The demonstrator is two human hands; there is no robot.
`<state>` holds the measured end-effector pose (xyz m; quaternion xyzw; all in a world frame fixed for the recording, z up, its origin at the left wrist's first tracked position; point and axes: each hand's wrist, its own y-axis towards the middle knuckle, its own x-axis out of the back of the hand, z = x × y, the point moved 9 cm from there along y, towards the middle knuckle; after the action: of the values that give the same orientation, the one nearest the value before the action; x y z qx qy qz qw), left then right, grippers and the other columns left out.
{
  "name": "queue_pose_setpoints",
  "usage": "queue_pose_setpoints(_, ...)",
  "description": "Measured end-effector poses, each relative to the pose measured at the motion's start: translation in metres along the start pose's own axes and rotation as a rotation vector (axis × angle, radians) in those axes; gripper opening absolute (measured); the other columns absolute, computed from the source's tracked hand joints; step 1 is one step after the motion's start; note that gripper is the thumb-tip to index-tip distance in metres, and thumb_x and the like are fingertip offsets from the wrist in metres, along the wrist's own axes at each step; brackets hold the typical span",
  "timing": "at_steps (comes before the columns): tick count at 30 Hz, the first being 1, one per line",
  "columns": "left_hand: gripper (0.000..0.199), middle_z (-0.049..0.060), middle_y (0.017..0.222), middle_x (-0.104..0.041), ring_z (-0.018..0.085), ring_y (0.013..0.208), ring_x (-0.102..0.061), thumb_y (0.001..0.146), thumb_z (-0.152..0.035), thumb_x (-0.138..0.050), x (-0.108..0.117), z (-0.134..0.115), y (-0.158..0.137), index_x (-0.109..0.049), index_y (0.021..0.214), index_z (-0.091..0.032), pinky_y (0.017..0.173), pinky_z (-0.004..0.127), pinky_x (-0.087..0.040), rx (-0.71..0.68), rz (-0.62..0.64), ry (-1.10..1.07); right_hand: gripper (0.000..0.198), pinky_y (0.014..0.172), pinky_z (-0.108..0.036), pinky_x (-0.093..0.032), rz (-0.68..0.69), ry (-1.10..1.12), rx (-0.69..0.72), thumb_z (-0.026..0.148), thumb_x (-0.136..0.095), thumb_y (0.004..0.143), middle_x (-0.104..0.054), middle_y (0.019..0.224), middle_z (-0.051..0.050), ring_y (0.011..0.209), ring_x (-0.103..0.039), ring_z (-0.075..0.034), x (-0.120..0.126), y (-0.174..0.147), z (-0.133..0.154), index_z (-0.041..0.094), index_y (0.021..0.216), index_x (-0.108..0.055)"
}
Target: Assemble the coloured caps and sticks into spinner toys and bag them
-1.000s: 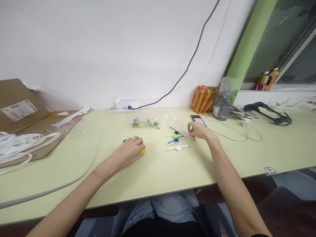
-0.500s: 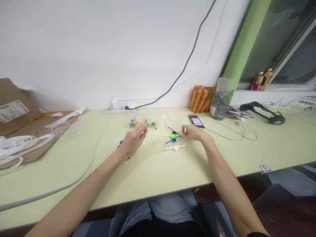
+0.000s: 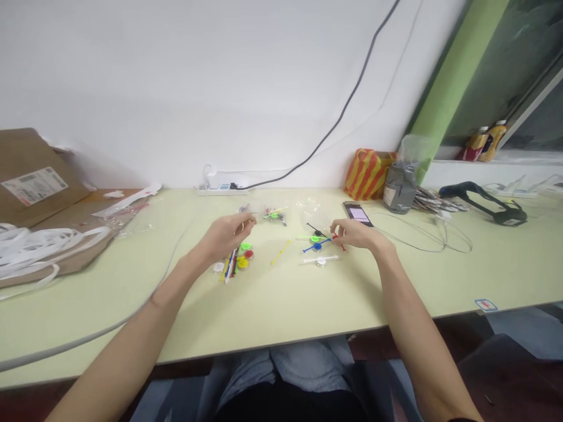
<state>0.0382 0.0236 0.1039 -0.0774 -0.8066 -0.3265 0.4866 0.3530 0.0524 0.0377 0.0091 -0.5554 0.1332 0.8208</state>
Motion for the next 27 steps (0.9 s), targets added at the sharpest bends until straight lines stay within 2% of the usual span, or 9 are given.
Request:
queue_pose_setpoints(4,0.030,0.003,0.085,-0.069,0.018,0.072,-0.060,0.095,-0.041,-0.046,0.001,0.010,-0.016,-0.069,0.102,-0.023,0.066,0.028,-0.045,0.019,0.195,0.008,0.021,0.065,-0.024,-0.040,-0.087,-0.009,-0.006,0.022,-0.061,0.089,-0.074,0.095,-0.006,0.079,-0.064,-0.017,0.009,-0.001,0.002,0.020,0.110,-0.063)
queue_pose_setpoints(7,0.032,0.005,0.095,-0.068,0.019,0.081,-0.062,0.094,-0.046,-0.050,-0.007,0.013,-0.031,-0.070,0.102,-0.023,0.074,0.029,-0.048,-0.009,0.308,-0.011,0.019,0.063,-0.025,-0.038,-0.127,-0.028,0.010,0.022,-0.056,0.092,-0.074,0.091,-0.004,0.078,-0.064,-0.017,0.011,-0.001,0.008,0.022,0.110,-0.063)
queue_pose_setpoints(11,0.034,0.007,0.098,-0.065,0.021,0.089,-0.061,0.093,-0.051,-0.054,-0.014,0.013,-0.040,-0.071,0.097,-0.021,0.081,0.031,-0.048,-0.063,0.339,0.017,0.019,0.062,-0.025,-0.036,-0.125,-0.013,0.030,0.022,-0.055,0.092,-0.074,0.085,-0.003,0.074,-0.063,-0.016,0.007,0.000,0.017,0.021,0.110,-0.063)
queue_pose_setpoints(15,0.026,0.008,0.100,-0.063,0.023,0.093,-0.059,0.094,-0.041,-0.054,-0.019,0.010,-0.039,-0.070,0.088,-0.021,0.084,0.035,-0.047,-0.103,0.359,0.049,0.019,0.063,-0.025,-0.036,-0.153,-0.019,0.042,0.021,-0.055,0.092,-0.074,0.084,-0.004,0.076,-0.063,-0.017,0.009,0.000,0.020,0.021,0.109,-0.064)
queue_pose_setpoints(19,0.024,0.009,0.100,-0.064,0.024,0.095,-0.058,0.094,-0.033,-0.052,-0.011,0.006,-0.032,-0.069,0.082,-0.020,0.085,0.038,-0.046,-0.137,0.311,0.096,0.020,0.063,-0.025,-0.035,-0.188,-0.054,0.029,0.021,-0.054,0.092,-0.074,0.085,-0.004,0.076,-0.062,-0.018,0.014,-0.002,0.019,0.021,0.108,-0.065)
queue_pose_setpoints(23,0.022,0.009,0.107,-0.065,0.024,0.101,-0.059,0.095,-0.029,-0.048,0.010,0.002,-0.023,-0.066,0.085,-0.021,0.092,0.041,-0.046,-0.160,0.162,0.144,0.021,0.067,-0.026,-0.036,-0.288,-0.097,0.059,0.016,-0.053,0.092,-0.073,0.093,-0.006,0.082,-0.061,-0.018,0.022,-0.003,0.026,0.019,0.106,-0.067)
queue_pose_setpoints(25,0.020,0.009,0.118,-0.064,0.025,0.112,-0.058,0.096,-0.029,-0.048,0.020,-0.003,-0.017,-0.064,0.087,-0.021,0.097,0.043,-0.045,-0.161,0.074,0.125,0.022,0.073,-0.026,-0.038,-0.367,-0.083,0.125,0.013,-0.052,0.092,-0.071,0.098,-0.008,0.087,-0.061,-0.018,0.025,-0.003,0.041,0.018,0.105,-0.069)
queue_pose_setpoints(27,0.018,0.009,0.129,-0.063,0.025,0.119,-0.057,0.096,-0.030,-0.049,0.023,-0.009,-0.008,-0.062,0.088,-0.020,0.100,0.042,-0.045,-0.148,0.018,0.061,0.021,0.078,-0.026,-0.040,-0.377,-0.028,0.265,0.012,-0.053,0.091,-0.070,0.098,-0.008,0.090,-0.060,-0.018,0.020,-0.002,0.066,0.018,0.102,-0.070)
